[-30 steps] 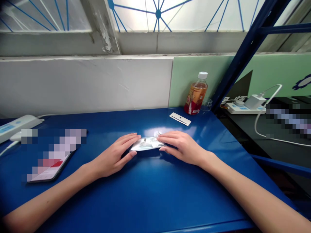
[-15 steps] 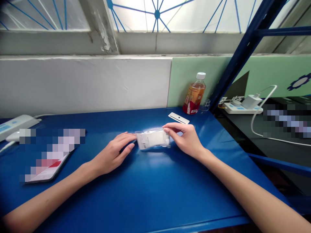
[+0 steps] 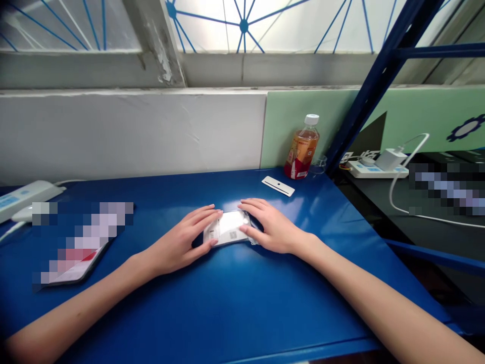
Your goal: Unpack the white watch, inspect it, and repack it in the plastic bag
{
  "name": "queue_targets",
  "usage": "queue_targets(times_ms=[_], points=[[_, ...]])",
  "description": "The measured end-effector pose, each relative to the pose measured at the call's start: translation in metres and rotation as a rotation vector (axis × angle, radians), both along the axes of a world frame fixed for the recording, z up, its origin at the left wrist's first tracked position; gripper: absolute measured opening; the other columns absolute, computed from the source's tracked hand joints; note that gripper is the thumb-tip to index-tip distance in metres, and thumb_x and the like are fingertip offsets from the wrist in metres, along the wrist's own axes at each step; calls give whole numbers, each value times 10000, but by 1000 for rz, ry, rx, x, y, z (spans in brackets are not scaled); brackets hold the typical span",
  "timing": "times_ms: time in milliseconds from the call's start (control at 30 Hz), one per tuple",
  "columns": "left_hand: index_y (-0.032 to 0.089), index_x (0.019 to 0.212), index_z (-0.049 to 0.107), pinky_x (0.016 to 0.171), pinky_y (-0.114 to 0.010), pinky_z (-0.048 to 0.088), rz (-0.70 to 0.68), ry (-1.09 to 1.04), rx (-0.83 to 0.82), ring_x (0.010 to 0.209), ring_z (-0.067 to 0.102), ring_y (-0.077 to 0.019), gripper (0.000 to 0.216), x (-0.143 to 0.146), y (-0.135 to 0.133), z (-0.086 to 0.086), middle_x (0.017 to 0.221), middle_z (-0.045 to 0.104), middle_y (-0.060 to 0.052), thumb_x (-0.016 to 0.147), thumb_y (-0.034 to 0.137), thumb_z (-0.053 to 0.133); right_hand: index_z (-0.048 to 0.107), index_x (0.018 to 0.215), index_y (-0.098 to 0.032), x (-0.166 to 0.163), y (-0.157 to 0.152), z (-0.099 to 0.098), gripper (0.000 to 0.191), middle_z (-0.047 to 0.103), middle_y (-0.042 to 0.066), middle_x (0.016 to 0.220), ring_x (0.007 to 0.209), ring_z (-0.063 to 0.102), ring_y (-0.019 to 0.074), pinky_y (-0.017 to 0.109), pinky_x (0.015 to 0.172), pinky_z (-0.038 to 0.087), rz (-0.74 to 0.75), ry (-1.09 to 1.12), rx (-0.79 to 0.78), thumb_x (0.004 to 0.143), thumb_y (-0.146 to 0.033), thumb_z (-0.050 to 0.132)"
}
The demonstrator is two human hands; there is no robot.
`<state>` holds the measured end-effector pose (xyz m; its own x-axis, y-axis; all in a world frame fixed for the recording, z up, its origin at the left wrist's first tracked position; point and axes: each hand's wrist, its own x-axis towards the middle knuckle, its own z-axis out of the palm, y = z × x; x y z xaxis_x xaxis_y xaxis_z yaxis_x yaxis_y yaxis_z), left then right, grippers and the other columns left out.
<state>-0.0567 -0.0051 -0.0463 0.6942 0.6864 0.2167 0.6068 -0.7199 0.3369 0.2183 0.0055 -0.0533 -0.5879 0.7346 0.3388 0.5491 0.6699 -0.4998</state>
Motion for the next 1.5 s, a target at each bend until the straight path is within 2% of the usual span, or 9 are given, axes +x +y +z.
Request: queue_targets(times_ms=[100, 267, 533, 633, 833, 1033, 1267, 1367, 1500], points=[[200, 1477, 416, 1153, -490, 352, 18, 45, -38, 1446, 323, -300, 516, -1, 2, 2, 1516, 443, -107, 1009, 417, 432, 453, 1454, -181, 4, 0, -1, 622, 508, 170, 1464, 1402, 401, 334, 547, 1110, 388, 75, -76, 6, 917, -463, 590], [225, 1485, 404, 1161, -462, 334, -6, 91, -51, 1434, 352, -272, 505, -4, 6, 9, 1519, 445, -77, 1028, 440, 383, 478, 1431, -172, 5, 0, -4, 642, 560, 181, 1407, 1360, 456, 345, 551, 1088, 411, 47, -78, -2, 894, -495, 616], [168, 1383, 501, 1095, -486, 380, -8, 112, 46, 1299, 488, -320, 566, 7, 15, 14, 1391, 562, -135, 924, 499, 535, 548, 1337, -156, 3, 0, 0, 609, 583, 191, 1342, 1258, 545, 322, 495, 1045, 464, 29, -84, 33, 866, -534, 632], [109, 1420, 453, 1136, -533, 307, 22, 150, 51, 1387, 390, -360, 657, 13, 15, 8, 1467, 472, -199, 928, 541, 503, 545, 1333, -148, 4, 1, -2, 605, 574, 197, 1347, 1267, 536, 321, 490, 1057, 454, 10, -90, 33, 872, -533, 622], [114, 1544, 237, 1207, -479, 186, -13, 178, -28, 1503, 145, -298, 687, 11, 15, 1, 1611, 226, -149, 1014, 540, 335, 546, 1332, -138, 4, 1, -6, 585, 565, 196, 1364, 1289, 517, 317, 491, 1069, 447, -31, -92, 32, 892, -520, 600], [149, 1532, 274, 1205, -474, 210, -13, 158, -24, 1488, 215, -294, 673, 10, 15, -1, 1578, 326, -135, 1004, 558, 354, 457, 1434, -99, 4, 1, -5, 582, 492, 208, 1465, 1400, 405, 327, 534, 1122, 382, 0, -154, -6, 962, -436, 503], [130, 1529, 259, 1199, -488, 212, -6, 165, -14, 1477, 244, -309, 685, 11, 15, -3, 1575, 327, -151, 988, 527, 400, 463, 1426, -53, 0, 5, -5, 513, 488, 217, 1467, 1392, 418, 335, 565, 1122, 371, 35, -205, 47, 963, -265, 406], [138, 1511, 302, 1195, -501, 214, -17, 162, -2, 1474, 247, -317, 651, 11, 16, -4, 1564, 351, -145, 989, 513, 406, 512, 1378, -14, -11, 8, -4, 508, 506, 247, 1440, 1390, 419, 352, 558, 1124, 371, -10, -211, 36, 952, -276, 422], [124, 1449, 383, 1186, -489, 257, -17, 108, 20, 1445, 312, -313, 598, 10, 16, -4, 1502, 441, -157, 963, 463, 467, 530, 1379, -89, -21, 11, -8, 475, 520, 214, 1441, 1390, 431, 320, 553, 1130, 364, -24, -136, 19, 993, -328, 388]])
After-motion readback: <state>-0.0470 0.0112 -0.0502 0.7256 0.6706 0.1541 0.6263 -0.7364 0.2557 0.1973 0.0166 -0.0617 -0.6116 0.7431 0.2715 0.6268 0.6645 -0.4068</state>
